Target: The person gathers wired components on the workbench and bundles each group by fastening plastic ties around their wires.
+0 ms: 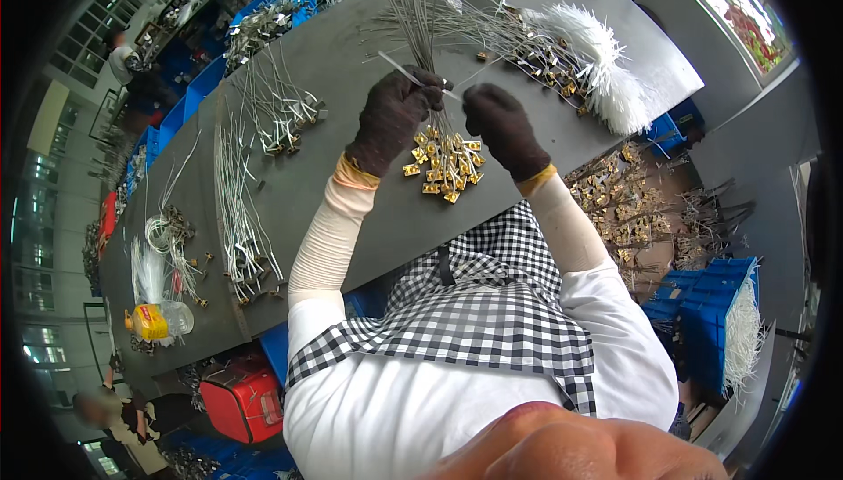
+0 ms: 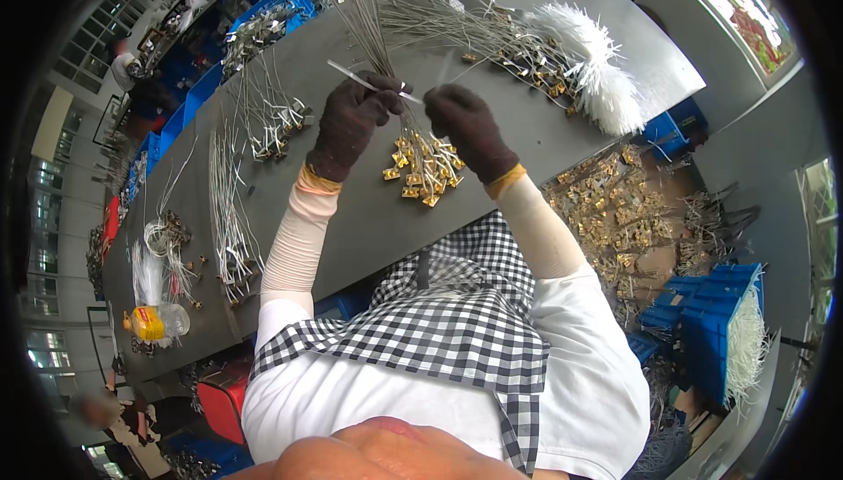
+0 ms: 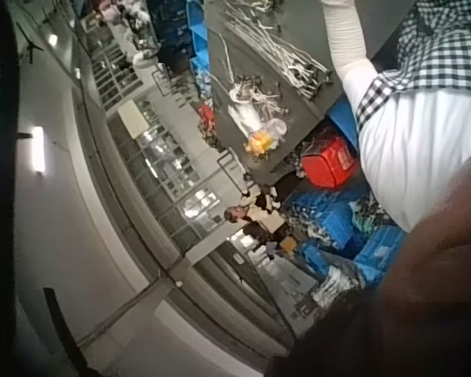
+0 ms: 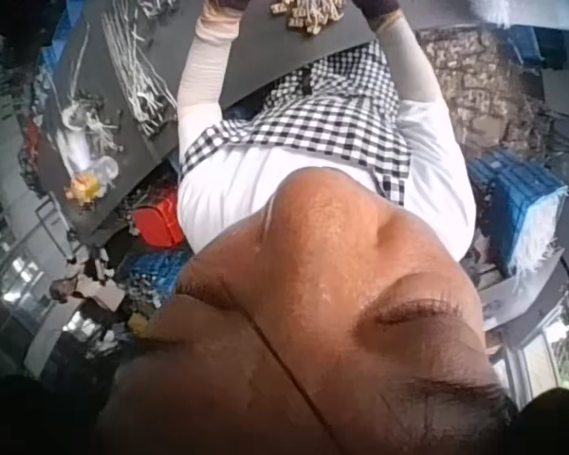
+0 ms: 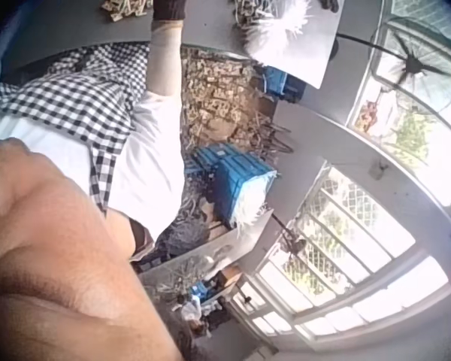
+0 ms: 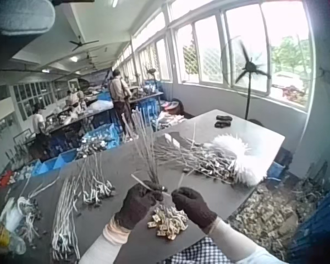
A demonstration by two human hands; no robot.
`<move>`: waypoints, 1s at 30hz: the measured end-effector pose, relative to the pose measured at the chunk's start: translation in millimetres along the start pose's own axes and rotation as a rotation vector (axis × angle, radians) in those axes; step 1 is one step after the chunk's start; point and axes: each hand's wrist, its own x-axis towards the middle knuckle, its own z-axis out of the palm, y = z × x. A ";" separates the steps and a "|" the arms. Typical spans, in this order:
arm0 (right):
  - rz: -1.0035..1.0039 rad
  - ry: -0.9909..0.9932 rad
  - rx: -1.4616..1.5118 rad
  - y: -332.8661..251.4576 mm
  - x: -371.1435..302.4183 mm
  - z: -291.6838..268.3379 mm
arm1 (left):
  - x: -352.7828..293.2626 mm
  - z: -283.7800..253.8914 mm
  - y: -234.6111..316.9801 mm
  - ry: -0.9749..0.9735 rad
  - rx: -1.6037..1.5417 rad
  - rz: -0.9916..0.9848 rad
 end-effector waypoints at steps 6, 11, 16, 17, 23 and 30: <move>0.272 0.033 -0.311 7.1 28.8 -4.1 | 0.4 1.3 -8.1 -0.066 0.273 0.186; -0.151 0.208 -0.492 -33.6 32.8 -18.6 | -14.0 18.6 17.9 0.253 0.844 0.535; -0.701 -0.421 -0.943 -65.4 40.2 11.8 | -7.6 23.1 13.4 0.220 0.647 0.725; -0.701 -0.409 -0.948 -64.1 43.2 11.0 | -6.0 21.7 9.9 0.186 0.559 0.680; -0.496 -0.431 -1.192 -64.7 52.1 1.4 | -8.6 10.4 5.8 0.233 0.405 0.666; -0.573 -0.396 -1.233 -26.0 69.8 -72.9 | -35.1 -8.6 -42.8 0.470 0.535 0.369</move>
